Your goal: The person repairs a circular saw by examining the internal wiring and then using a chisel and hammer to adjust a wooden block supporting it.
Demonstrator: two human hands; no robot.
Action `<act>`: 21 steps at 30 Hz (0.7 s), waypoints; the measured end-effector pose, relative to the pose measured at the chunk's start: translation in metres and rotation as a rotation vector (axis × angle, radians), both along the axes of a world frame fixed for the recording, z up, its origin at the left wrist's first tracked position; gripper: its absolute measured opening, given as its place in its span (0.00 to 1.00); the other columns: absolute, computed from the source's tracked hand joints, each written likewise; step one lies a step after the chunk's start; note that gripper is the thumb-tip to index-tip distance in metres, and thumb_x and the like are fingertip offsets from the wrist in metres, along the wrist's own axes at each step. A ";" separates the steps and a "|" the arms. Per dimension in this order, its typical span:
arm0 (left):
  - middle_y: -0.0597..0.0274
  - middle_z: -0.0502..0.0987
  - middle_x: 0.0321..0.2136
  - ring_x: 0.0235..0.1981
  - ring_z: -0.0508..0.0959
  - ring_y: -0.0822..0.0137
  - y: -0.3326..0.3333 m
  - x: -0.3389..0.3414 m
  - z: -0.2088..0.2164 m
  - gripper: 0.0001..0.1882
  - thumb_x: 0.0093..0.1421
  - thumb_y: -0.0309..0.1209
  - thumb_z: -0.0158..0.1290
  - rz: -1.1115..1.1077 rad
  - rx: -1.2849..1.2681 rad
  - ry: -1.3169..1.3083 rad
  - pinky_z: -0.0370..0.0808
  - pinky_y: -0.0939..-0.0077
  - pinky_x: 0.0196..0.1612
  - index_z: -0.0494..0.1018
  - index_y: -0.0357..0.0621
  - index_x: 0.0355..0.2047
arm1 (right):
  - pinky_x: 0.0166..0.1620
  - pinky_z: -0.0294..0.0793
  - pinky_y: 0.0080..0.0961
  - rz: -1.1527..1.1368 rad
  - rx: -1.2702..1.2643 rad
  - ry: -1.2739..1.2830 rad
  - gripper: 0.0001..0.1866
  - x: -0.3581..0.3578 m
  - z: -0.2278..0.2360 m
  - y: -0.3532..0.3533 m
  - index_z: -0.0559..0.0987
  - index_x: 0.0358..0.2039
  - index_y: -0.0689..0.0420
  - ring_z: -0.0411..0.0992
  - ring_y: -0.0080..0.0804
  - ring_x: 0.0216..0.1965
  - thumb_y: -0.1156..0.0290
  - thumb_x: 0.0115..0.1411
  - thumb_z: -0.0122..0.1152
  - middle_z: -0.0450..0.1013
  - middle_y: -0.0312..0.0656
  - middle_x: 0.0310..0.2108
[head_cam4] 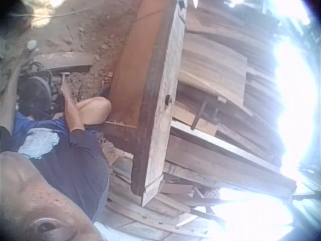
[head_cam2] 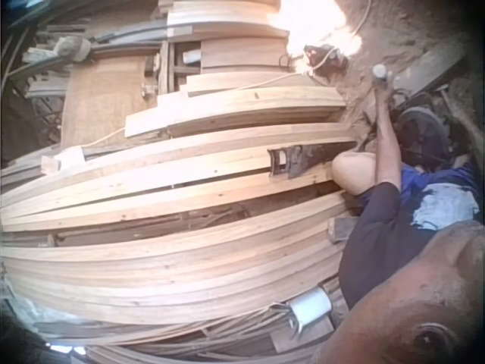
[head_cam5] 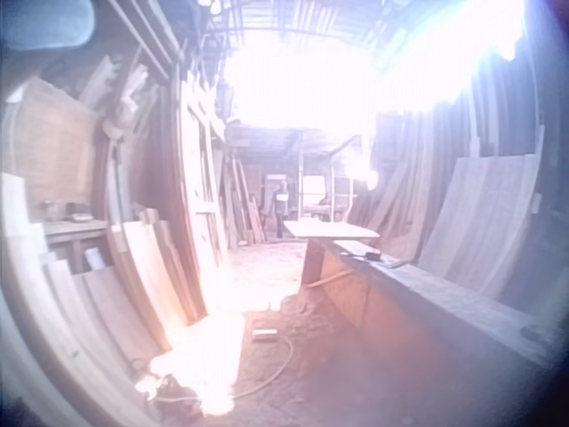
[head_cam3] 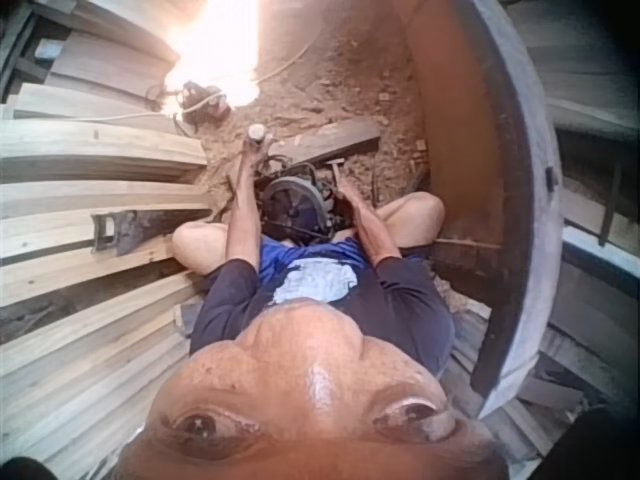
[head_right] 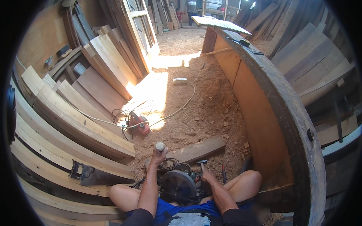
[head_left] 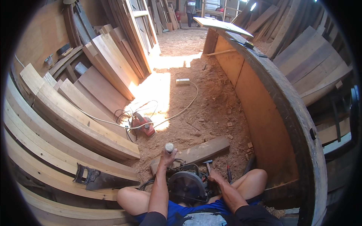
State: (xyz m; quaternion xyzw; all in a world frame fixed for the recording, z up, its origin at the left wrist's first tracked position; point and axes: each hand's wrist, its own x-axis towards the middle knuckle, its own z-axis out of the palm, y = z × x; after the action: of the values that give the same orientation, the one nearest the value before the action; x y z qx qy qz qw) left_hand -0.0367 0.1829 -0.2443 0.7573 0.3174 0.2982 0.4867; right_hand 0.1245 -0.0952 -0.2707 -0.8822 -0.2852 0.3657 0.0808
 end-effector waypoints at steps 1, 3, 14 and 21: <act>0.55 0.81 0.27 0.30 0.81 0.61 -0.002 0.003 0.001 0.12 0.62 0.35 0.61 -0.002 -0.008 -0.004 0.76 0.63 0.35 0.76 0.37 0.34 | 0.60 0.73 0.48 -0.025 -0.002 -0.003 0.32 0.001 0.000 -0.003 0.71 0.58 0.63 0.73 0.58 0.58 0.61 0.56 0.65 0.74 0.62 0.55; 0.55 0.81 0.27 0.30 0.81 0.61 -0.006 0.004 0.003 0.12 0.62 0.35 0.61 -0.003 -0.017 -0.005 0.76 0.63 0.35 0.76 0.37 0.35 | 0.60 0.73 0.48 -0.050 -0.006 -0.003 0.32 -0.001 0.004 -0.005 0.72 0.58 0.63 0.73 0.58 0.58 0.60 0.56 0.65 0.74 0.62 0.55; 0.54 0.80 0.25 0.29 0.80 0.62 -0.005 0.005 0.014 0.13 0.61 0.36 0.62 0.039 0.015 0.003 0.75 0.63 0.34 0.76 0.37 0.34 | 0.60 0.72 0.48 -0.008 -0.090 -0.057 0.37 0.004 -0.033 -0.009 0.70 0.60 0.63 0.73 0.57 0.59 0.54 0.56 0.68 0.75 0.60 0.55; 0.53 0.80 0.25 0.27 0.79 0.62 -0.001 0.002 0.007 0.14 0.61 0.37 0.61 0.027 0.012 0.045 0.75 0.62 0.33 0.77 0.36 0.34 | 0.60 0.73 0.49 0.014 -0.079 -0.018 0.38 0.004 -0.035 -0.006 0.70 0.60 0.61 0.73 0.57 0.58 0.53 0.55 0.69 0.75 0.59 0.55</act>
State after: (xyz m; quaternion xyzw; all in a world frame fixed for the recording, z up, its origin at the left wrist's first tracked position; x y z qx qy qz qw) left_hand -0.0349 0.1816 -0.2369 0.7622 0.3368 0.2896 0.4709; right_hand 0.1286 -0.1015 -0.3058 -0.8860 -0.2773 0.3695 0.0410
